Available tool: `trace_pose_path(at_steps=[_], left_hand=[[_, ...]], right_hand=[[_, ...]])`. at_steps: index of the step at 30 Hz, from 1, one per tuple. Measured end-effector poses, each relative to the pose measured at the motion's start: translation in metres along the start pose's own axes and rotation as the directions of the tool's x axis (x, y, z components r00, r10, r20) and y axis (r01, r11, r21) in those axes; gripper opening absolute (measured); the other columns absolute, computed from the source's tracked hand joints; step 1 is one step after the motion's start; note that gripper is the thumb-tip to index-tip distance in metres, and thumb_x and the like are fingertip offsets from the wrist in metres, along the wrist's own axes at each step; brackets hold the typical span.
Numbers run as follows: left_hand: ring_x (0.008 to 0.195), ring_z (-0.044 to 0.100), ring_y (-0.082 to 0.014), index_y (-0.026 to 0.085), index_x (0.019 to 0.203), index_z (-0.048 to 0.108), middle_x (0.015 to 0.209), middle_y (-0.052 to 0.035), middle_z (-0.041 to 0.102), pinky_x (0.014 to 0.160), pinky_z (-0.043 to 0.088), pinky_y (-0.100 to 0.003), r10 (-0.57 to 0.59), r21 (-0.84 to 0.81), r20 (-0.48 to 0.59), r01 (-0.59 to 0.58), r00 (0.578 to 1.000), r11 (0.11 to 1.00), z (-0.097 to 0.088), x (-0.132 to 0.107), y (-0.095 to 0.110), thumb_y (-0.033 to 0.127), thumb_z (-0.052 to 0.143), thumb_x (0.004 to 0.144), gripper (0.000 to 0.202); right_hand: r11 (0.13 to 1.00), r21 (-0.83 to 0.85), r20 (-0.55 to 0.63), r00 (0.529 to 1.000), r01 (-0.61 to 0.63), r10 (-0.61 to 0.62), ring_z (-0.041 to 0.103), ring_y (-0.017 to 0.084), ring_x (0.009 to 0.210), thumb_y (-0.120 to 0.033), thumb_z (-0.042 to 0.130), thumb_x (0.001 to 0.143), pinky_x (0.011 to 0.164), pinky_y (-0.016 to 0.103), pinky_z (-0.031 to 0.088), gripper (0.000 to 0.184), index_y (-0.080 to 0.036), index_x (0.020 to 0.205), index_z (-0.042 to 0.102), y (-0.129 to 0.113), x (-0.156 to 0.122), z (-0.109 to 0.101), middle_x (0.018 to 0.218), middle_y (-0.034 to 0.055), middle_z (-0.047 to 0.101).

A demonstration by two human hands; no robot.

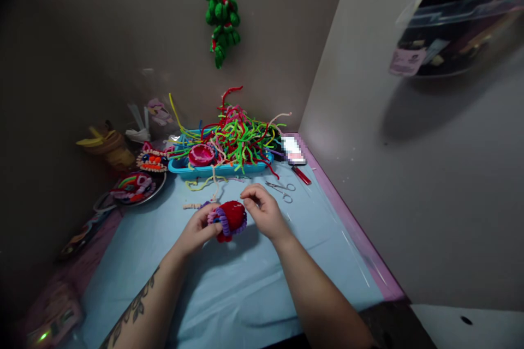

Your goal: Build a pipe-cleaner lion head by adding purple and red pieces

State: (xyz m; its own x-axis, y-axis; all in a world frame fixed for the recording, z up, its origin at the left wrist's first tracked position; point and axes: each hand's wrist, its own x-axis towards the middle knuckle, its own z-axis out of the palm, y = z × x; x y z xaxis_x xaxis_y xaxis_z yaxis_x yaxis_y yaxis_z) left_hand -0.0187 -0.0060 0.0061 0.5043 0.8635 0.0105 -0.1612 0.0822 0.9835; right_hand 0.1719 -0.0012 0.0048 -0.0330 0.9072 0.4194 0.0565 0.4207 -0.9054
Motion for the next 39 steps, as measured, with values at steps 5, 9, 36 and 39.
trace_pose_path(at_steps=[5,9,36,39], left_hand=[[0.054,0.058,-0.0143,0.014,0.092,0.057,0.066,-0.0031,0.065,0.052,0.043,-0.024,0.009,-0.019,-0.006,-0.009,1.000,1.000,0.000,-0.001,0.001,0.033,0.069,0.072,0.030],[0.053,0.057,-0.0137,0.014,0.089,0.057,0.065,-0.0025,0.064,0.051,0.042,-0.023,0.002,-0.019,0.036,-0.001,0.999,1.000,0.002,-0.002,0.004,0.033,0.068,0.073,0.027],[0.044,0.052,-0.0138,0.012,0.096,0.063,0.059,-0.0039,0.063,0.044,0.036,-0.025,-0.020,-0.383,-0.063,-0.006,0.998,0.924,-0.006,0.004,-0.008,0.032,0.068,0.066,0.036],[0.044,0.050,-0.0126,0.011,0.097,0.063,0.058,-0.0026,0.061,0.045,0.036,-0.024,-0.031,-0.391,-0.087,-0.006,0.996,0.921,-0.005,0.007,-0.012,0.031,0.068,0.067,0.037]], right_hand=[[0.991,-0.111,0.075,0.995,0.067,-0.059,0.055,0.022,0.089,-0.023,0.059,0.082,0.081,0.037,0.042,0.005,-0.024,0.082,0.064,-0.007,0.001,-0.004,0.089,0.0052,0.057],[0.987,-0.141,0.063,0.995,0.080,-0.072,0.054,0.022,0.086,-0.023,0.054,0.085,0.081,0.038,0.042,0.010,-0.023,0.079,0.062,-0.008,-0.001,-0.002,0.085,0.0050,0.058],[0.937,0.166,0.043,0.952,-0.307,0.304,0.058,0.020,0.089,-0.029,0.054,0.082,0.073,0.033,0.045,0.025,-0.023,0.106,0.061,0.022,0.000,0.004,0.100,0.0054,0.064],[0.897,0.303,0.133,0.946,-0.322,0.294,0.061,0.018,0.084,-0.035,0.062,0.079,0.073,0.031,0.047,0.025,-0.022,0.101,0.064,0.013,-0.003,0.009,0.090,0.0037,0.066]])
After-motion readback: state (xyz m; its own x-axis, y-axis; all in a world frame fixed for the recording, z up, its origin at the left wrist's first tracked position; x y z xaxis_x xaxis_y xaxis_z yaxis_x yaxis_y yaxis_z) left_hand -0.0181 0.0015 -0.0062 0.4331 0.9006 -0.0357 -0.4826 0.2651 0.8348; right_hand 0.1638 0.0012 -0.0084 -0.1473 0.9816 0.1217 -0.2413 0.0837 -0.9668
